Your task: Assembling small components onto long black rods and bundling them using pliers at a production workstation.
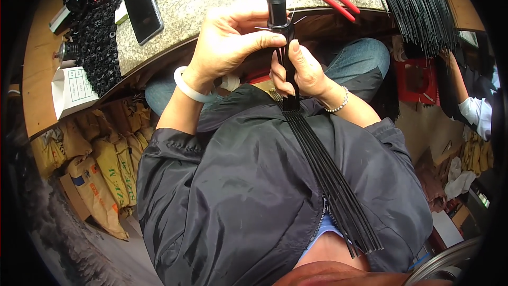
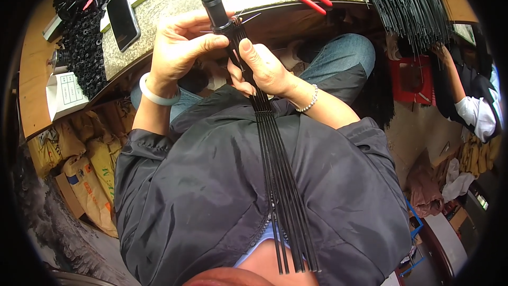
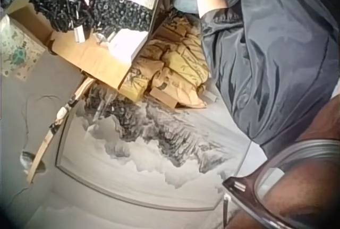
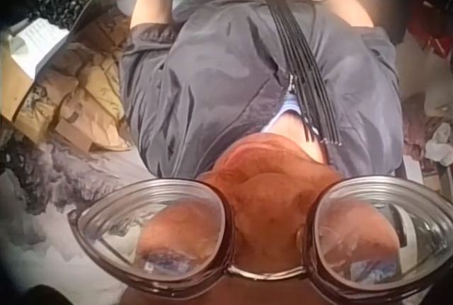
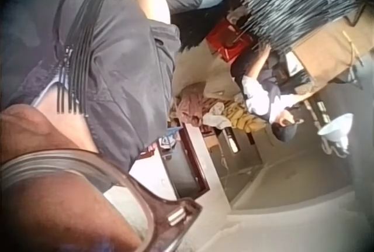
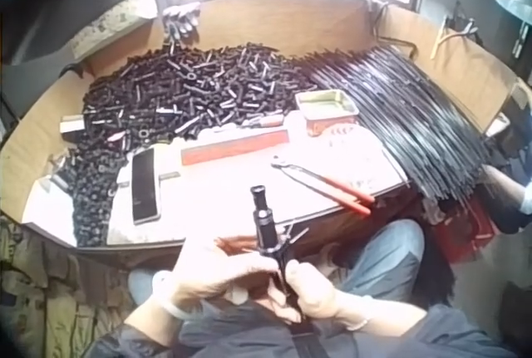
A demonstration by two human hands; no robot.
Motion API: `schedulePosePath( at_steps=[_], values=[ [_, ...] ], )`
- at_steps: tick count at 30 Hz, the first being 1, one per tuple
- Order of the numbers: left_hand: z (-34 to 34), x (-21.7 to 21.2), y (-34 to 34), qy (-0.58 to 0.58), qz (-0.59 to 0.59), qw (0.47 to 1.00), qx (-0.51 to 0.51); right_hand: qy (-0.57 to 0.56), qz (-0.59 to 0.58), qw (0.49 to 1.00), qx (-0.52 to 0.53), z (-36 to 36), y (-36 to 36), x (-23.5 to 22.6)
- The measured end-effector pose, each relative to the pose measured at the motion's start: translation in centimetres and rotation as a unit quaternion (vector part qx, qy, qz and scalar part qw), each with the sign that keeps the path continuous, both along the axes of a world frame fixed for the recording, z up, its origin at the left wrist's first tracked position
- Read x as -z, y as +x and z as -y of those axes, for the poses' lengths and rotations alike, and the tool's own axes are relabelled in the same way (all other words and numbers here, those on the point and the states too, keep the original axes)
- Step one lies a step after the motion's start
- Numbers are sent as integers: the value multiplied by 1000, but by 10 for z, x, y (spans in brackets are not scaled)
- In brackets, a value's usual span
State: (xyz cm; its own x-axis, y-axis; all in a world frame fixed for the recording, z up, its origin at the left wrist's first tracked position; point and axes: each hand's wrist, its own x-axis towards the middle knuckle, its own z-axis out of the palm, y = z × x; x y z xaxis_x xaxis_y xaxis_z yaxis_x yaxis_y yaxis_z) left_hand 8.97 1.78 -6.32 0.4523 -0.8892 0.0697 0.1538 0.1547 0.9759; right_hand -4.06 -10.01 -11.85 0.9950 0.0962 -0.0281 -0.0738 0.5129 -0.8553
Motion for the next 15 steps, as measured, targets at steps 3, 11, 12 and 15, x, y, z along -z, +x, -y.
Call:
schedulePosePath(
  at_steps=[3, 11, 12, 15],
  values=[
    [3, -8, -4, 6, 33, 999, -3, -21, 21, 1000, 6, 2, -3, 0],
    [-18, -12, -57, -107, -65, 992, 15, -55, 140, 987, -62, -1, -32, 1],
    [-12, -3, -53, -99, -139, 985, 1, -58, 114, 991, -22, -1, -23, -4],
    [11, -2, -26, -104, -232, 967, 20, -110, 110, 988, -20, 20, 14, -10]
  ],
)
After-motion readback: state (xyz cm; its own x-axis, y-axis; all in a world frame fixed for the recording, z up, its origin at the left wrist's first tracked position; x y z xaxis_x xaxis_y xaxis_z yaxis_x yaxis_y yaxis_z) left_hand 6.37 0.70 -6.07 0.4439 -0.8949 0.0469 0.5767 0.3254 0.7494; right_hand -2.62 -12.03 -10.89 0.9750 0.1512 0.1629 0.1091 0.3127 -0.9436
